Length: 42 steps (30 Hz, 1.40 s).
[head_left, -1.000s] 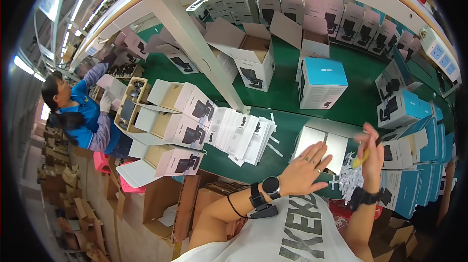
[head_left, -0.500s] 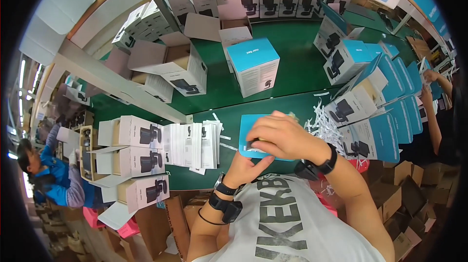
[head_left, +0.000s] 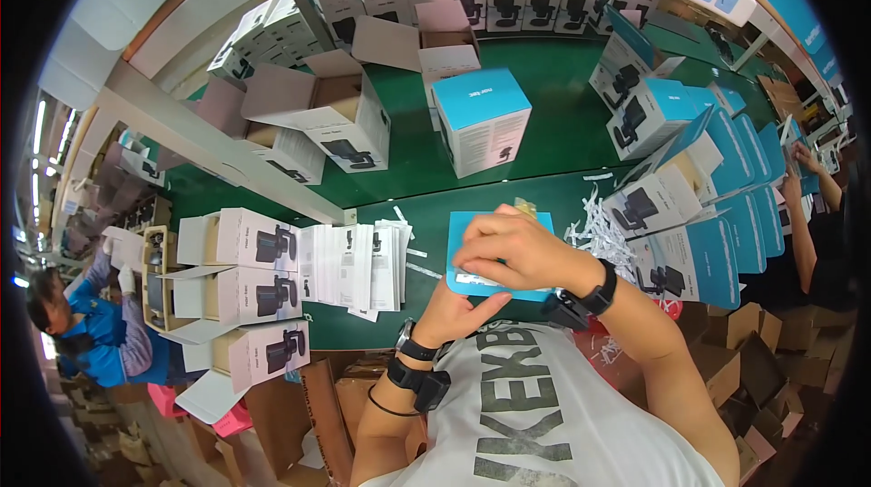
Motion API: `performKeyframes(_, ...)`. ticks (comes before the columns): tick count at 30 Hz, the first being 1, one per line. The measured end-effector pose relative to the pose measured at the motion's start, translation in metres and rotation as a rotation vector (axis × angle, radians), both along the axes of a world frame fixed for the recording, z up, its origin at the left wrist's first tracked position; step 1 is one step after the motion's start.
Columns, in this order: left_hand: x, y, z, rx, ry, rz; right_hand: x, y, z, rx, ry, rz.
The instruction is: The person packages items by placing a manual into a white box, closing it, and sliding it into a blue sleeve before applying a sticker. This process is repeated with several more boxes and sleeves throughout the video.
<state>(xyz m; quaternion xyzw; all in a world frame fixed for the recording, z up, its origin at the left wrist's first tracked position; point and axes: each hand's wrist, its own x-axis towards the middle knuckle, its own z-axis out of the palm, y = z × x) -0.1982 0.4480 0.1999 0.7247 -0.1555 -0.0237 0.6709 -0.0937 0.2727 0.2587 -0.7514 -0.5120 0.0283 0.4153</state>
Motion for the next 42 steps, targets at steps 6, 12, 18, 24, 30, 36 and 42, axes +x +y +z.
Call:
performKeyframes(6,-0.003,-0.006,-0.015,-0.021,0.0,0.045,-0.013,-0.003,0.022,0.014,0.139,0.039)
performKeyframes(12,-0.006,-0.011,0.024,0.493,-0.402,0.401,-0.024,-0.122,0.0,0.569,0.257,-0.612)
performKeyframes(18,-0.011,0.001,0.049,0.015,0.148,0.411,-0.065,-0.163,-0.021,-0.022,0.436,-0.768)
performKeyframes(24,0.006,0.028,-0.01,0.235,-0.097,0.252,-0.076,-0.08,-0.042,0.115,0.139,-0.638)
performKeyframes(30,0.011,0.013,-0.039,0.355,-0.306,0.389,-0.066,-0.083,-0.081,0.212,-0.17,-0.734)
performKeyframes(36,0.004,0.025,-0.051,0.501,-0.455,0.321,-0.082,-0.089,-0.089,0.167,-0.197,-0.716)
performKeyframes(42,0.004,0.025,-0.022,0.817,-0.555,0.281,-0.081,-0.096,-0.083,0.03,-0.281,-0.724)
